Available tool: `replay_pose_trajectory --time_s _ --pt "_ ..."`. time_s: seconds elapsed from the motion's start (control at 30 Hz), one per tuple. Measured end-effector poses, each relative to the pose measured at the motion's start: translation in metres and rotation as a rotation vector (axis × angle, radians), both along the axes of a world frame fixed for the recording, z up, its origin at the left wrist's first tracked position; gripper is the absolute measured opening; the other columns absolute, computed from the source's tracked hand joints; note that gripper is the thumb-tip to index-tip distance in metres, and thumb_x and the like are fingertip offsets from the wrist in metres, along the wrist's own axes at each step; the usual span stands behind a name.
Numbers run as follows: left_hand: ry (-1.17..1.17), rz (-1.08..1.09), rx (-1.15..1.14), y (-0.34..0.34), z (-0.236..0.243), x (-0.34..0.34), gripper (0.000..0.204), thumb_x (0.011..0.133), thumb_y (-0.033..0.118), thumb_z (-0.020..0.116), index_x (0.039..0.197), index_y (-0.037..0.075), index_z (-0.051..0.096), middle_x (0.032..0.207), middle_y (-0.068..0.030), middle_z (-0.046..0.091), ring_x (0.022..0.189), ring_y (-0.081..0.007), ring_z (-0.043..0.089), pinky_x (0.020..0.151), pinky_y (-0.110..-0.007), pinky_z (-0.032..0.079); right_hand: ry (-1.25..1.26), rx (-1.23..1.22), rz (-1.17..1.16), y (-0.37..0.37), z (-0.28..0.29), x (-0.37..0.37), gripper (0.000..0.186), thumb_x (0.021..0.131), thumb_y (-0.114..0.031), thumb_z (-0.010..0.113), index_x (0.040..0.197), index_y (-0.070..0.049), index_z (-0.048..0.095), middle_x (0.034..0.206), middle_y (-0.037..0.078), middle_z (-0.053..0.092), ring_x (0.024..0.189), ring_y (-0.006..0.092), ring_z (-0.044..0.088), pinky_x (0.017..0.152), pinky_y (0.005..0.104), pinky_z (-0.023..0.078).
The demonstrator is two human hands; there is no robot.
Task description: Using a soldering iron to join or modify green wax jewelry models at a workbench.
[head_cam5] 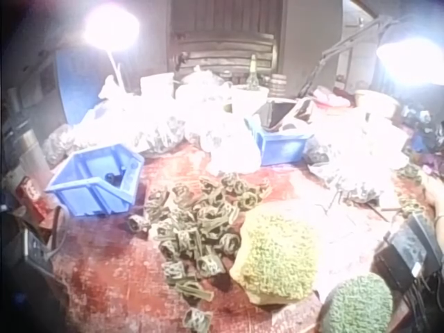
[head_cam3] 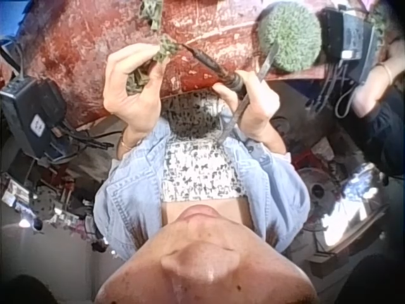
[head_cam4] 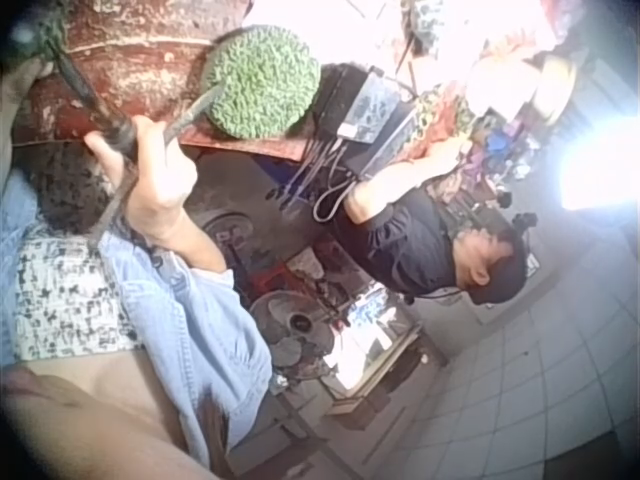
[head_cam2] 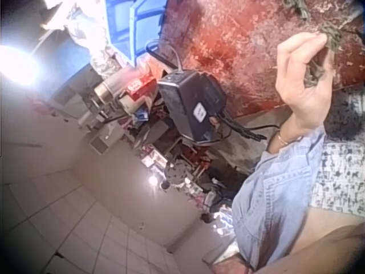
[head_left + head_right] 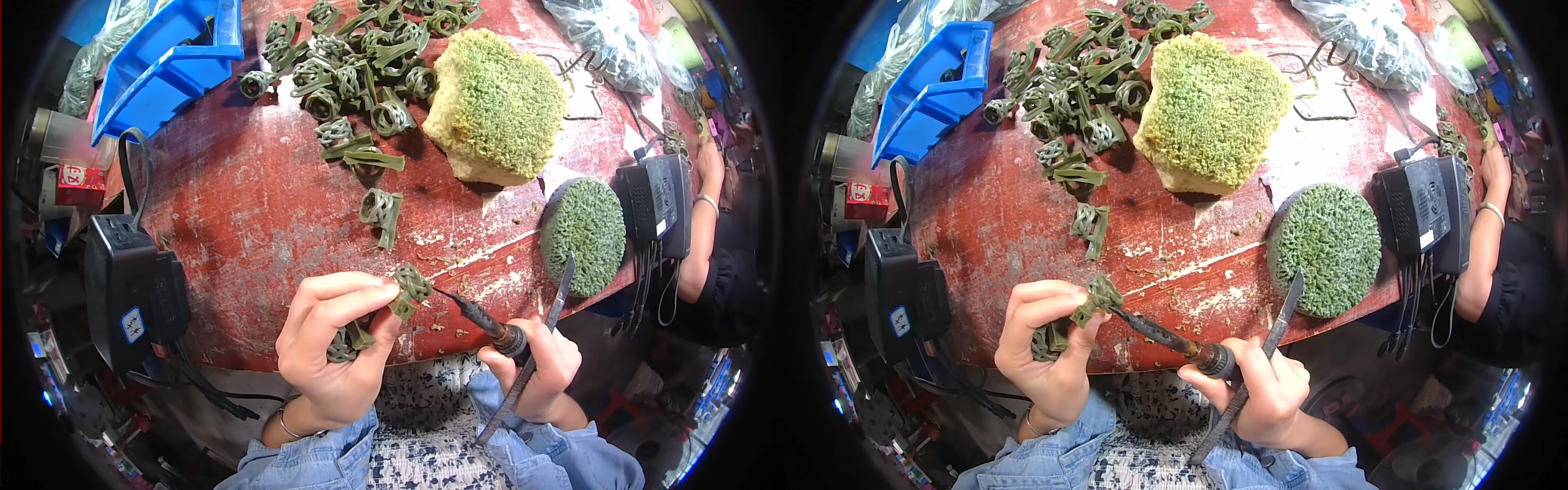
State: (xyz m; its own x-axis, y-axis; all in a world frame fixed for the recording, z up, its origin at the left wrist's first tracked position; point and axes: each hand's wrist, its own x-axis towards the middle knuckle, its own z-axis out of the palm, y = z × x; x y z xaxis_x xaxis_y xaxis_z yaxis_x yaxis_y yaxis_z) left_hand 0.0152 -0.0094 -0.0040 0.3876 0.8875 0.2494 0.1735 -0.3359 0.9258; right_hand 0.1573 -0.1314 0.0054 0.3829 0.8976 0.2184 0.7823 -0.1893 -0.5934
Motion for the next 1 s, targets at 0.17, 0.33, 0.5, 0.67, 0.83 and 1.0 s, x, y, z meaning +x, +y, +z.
replay_pose_trajectory --time_s 0.17,0.33,0.5,0.67,0.83,1.0 --pt "0.006 0.012 -0.020 -0.0007 0.0001 0.0000 0.028 0.059 -0.013 0.065 0.084 0.001 0.062 0.085 -0.0104 0.058 0.076 -0.0187 0.059 0.066 -0.026 0.048 -0.011 -0.013 0.006 -0.0006 0.0002 -0.0001 0.035 0.062 -0.028 0.077 0.073 -0.002 0.056 0.053 0.003 0.049 0.040 0.0170 0.049 0.038 0.0257 0.040" --pt "-0.009 0.014 0.000 -0.0005 -0.0004 -0.0002 0.028 0.059 -0.012 0.065 0.084 0.001 0.062 0.084 -0.0104 0.058 0.076 -0.0187 0.058 0.066 -0.026 0.048 -0.024 -0.030 0.014 0.0015 0.0017 0.0000 0.035 0.062 -0.028 0.077 0.072 -0.002 0.056 0.053 0.003 0.049 0.040 0.0171 0.049 0.038 0.0258 0.040" --pt "-0.028 0.045 -0.099 -0.0024 -0.0008 -0.0011 0.026 0.061 -0.010 0.066 0.085 0.001 0.062 0.085 -0.0108 0.059 0.076 -0.0188 0.058 0.066 -0.026 0.047 0.007 -0.026 0.019 -0.0002 0.0021 0.0012 0.035 0.062 -0.027 0.077 0.073 -0.001 0.057 0.053 0.003 0.049 0.041 0.0173 0.050 0.038 0.0258 0.040" --pt "-0.036 0.040 -0.135 -0.0029 0.0003 -0.0012 0.025 0.063 -0.008 0.067 0.085 0.001 0.062 0.085 -0.0111 0.059 0.076 -0.0191 0.058 0.067 -0.027 0.047 0.038 -0.008 0.017 -0.0034 0.0007 0.0021 0.036 0.063 -0.028 0.077 0.075 -0.001 0.057 0.053 0.004 0.049 0.042 0.0167 0.050 0.039 0.0250 0.040" --pt "-0.030 -0.022 -0.009 -0.0004 -0.0006 -0.0012 0.029 0.060 -0.010 0.066 0.086 0.001 0.062 0.085 -0.0108 0.058 0.076 -0.0196 0.059 0.066 -0.027 0.048 0.057 0.007 0.016 -0.0048 -0.0017 0.0032 0.037 0.063 -0.029 0.076 0.076 -0.001 0.057 0.053 0.003 0.050 0.042 0.0164 0.050 0.039 0.0249 0.039" --pt "0.034 -0.038 0.116 0.0009 0.0034 -0.0011 0.033 0.057 -0.012 0.065 0.087 0.002 0.063 0.086 -0.0104 0.058 0.076 -0.0197 0.059 0.065 -0.027 0.049 0.045 0.021 0.020 -0.0045 -0.0025 0.0030 0.038 0.063 -0.030 0.076 0.077 -0.001 0.057 0.053 0.003 0.049 0.042 0.0159 0.050 0.039 0.0250 0.039"
